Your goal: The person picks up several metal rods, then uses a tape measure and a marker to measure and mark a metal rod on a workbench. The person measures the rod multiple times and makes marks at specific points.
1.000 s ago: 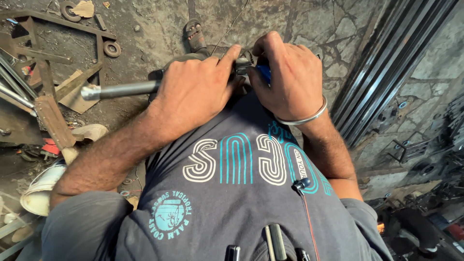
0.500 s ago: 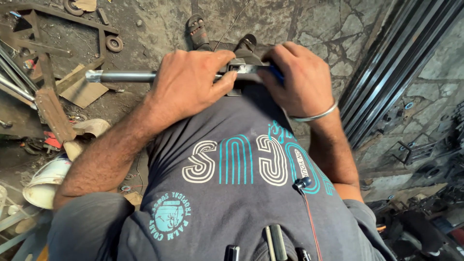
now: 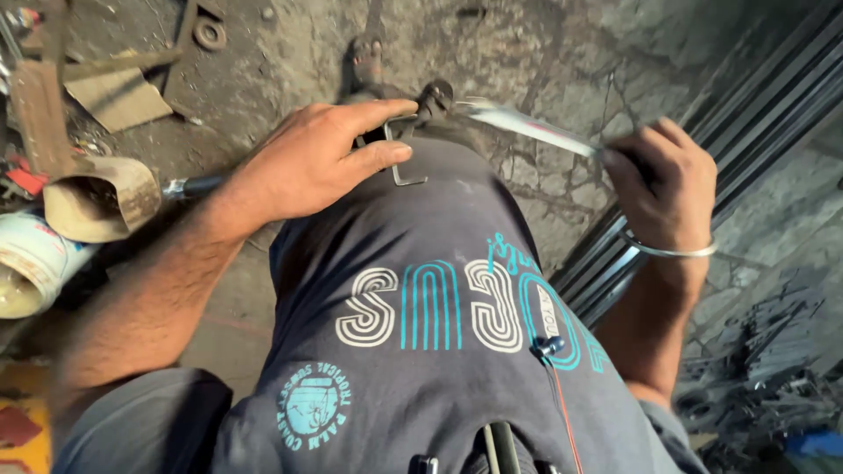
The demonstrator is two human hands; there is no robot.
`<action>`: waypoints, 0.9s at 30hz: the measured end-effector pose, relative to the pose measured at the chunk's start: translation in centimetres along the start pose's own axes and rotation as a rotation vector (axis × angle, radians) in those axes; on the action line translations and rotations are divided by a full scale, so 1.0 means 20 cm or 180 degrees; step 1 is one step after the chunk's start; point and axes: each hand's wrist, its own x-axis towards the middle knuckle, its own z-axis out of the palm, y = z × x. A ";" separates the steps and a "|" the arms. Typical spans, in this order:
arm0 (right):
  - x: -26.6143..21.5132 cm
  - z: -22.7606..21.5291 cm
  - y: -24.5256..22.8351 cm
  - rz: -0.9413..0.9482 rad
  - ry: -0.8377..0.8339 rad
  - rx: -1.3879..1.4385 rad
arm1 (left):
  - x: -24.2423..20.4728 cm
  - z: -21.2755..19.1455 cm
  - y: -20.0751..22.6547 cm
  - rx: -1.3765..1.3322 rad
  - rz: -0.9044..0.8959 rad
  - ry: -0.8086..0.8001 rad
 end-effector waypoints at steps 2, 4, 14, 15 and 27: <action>0.04 -0.01 -0.13 -0.0225 0.0058 -0.0071 | 0.00 0.08 0.09 -0.0203 -0.0141 -0.0187; 0.09 0.00 -0.23 -0.0859 0.0101 0.0011 | -0.02 0.16 0.16 -0.0354 -0.0409 -0.0324; 0.14 0.10 -0.07 -0.1751 -0.0399 0.0123 | -0.23 0.52 0.21 -0.2403 -0.1434 -0.0654; 0.13 0.10 -0.06 -0.1838 -0.0343 0.0141 | -0.25 0.55 0.23 -0.2623 -0.1485 -0.0585; 0.08 0.03 -0.03 -0.2157 -0.0223 0.0184 | -0.21 0.61 0.39 -0.3260 -0.2079 -0.0643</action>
